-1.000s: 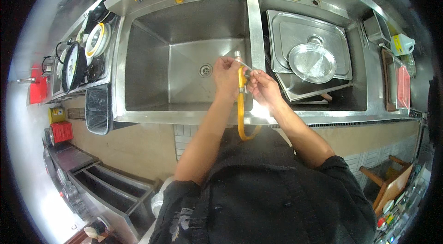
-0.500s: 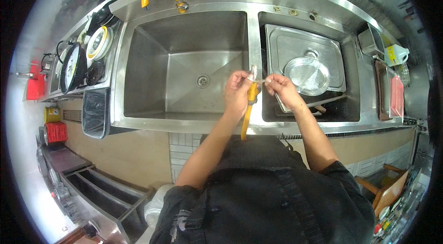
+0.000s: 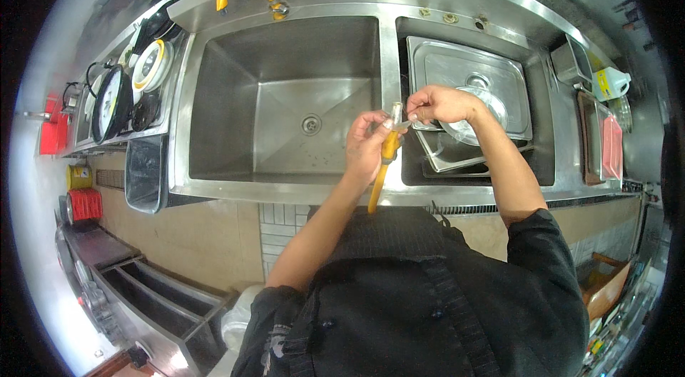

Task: The person wraps Teflon tape around the threaded end of a yellow gas hose, then connects the hose to a gas valve above a commercial sink and tightens it by hand.

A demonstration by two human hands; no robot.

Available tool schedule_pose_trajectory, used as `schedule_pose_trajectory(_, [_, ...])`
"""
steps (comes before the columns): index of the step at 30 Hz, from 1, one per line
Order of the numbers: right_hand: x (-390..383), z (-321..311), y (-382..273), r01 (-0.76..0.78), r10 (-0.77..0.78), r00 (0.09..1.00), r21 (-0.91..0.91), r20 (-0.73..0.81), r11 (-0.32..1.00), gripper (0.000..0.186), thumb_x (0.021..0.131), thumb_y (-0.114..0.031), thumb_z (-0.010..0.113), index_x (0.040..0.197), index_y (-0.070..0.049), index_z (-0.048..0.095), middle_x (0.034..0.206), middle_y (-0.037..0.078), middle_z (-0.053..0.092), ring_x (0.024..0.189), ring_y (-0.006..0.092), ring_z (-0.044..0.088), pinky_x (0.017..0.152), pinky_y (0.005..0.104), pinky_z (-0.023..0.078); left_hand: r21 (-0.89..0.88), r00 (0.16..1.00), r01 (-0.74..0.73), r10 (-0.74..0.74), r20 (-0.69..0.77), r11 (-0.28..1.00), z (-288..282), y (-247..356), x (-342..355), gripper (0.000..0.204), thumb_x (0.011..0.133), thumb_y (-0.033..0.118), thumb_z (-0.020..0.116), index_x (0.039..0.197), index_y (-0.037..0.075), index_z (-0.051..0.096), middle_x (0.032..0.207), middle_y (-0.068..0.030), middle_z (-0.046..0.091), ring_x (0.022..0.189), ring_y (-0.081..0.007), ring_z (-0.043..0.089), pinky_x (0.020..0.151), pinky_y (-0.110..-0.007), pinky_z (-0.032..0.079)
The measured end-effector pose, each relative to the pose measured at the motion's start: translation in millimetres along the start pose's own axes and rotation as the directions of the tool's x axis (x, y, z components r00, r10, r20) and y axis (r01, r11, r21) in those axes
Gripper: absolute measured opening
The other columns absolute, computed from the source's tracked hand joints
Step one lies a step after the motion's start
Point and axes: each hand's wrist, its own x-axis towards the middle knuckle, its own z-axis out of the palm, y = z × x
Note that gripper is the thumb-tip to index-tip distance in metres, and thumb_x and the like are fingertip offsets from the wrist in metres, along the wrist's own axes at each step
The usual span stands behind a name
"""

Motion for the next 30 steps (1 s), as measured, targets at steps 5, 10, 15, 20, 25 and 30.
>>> schedule_pose_trajectory(5, [-18,2,-15,-0.010,0.010,1.000,0.026,0.008,1.000,0.016,0.102,-0.019,0.069,0.108,-0.006,0.077,0.086,0.002,0.073,0.081,0.0125,0.063,0.077,0.0325,0.052,0.017,0.996,0.009,-0.007,-0.089,1.000,-1,1,-3,0.010,0.109,0.003,0.066,0.116,0.006,0.060,0.120,-0.0095,0.066,0.105,-0.0325,0.076,0.086,-0.042,0.065])
schedule_pose_trajectory(10, [-34,5,-22,-0.044,0.039,0.997,-0.077,-0.068,0.996,0.018,0.103,-0.022,0.069,0.106,-0.006,0.077,0.086,0.002,0.073,0.082,0.0141,0.062,0.078,0.0346,0.052,-0.019,0.992,-0.058,0.056,-0.109,0.998,-2,-4,-3,0.008,0.108,0.003,0.067,0.114,0.005,0.061,0.120,-0.0098,0.066,0.102,-0.0320,0.077,0.082,-0.042,0.066])
schedule_pose_trajectory(15, [-40,25,-23,-0.047,0.046,0.999,-0.060,-0.011,0.997,0.020,0.102,-0.024,0.070,0.105,-0.005,0.077,0.086,0.003,0.073,0.082,0.0154,0.063,0.078,0.0355,0.052,0.091,0.983,-0.052,0.067,-0.172,0.994,3,-4,-7,0.009,0.107,0.002,0.068,0.112,0.005,0.062,0.120,-0.0110,0.067,0.100,-0.0325,0.079,0.081,-0.042,0.067])
schedule_pose_trajectory(20, [-30,29,-14,-0.136,0.134,0.987,-0.017,-0.091,0.991,0.021,0.102,-0.024,0.072,0.104,-0.004,0.077,0.083,0.001,0.070,0.077,0.0144,0.060,0.072,0.0354,0.050,0.056,0.985,-0.024,0.033,-0.169,0.998,11,-6,-11,0.010,0.106,-0.001,0.069,0.112,0.005,0.063,0.118,-0.0112,0.069,0.098,-0.0321,0.079,0.083,-0.041,0.066])
schedule_pose_trajectory(25, [-8,25,-9,-0.084,0.081,0.995,-0.055,-0.058,0.995,0.019,0.098,-0.021,0.074,0.103,-0.003,0.078,0.079,0.002,0.070,0.073,0.0157,0.061,0.069,0.0358,0.050,0.077,0.993,-0.015,0.024,-0.119,0.997,16,-18,-15,0.010,0.106,-0.001,0.069,0.113,0.005,0.065,0.117,-0.0108,0.071,0.099,-0.0314,0.079,0.084,-0.039,0.066])
schedule_pose_trajectory(30, [12,4,-30,-0.031,0.025,0.999,-0.341,-0.023,0.940,0.019,0.093,-0.021,0.078,0.103,-0.006,0.082,0.083,0.010,0.079,0.079,0.0193,0.074,0.073,0.0375,0.056,0.110,0.995,0.032,-0.021,-0.099,0.993,20,-27,-17,0.013,0.104,-0.001,0.072,0.114,0.005,0.067,0.119,-0.0103,0.073,0.100,-0.0297,0.079,0.085,-0.038,0.065])
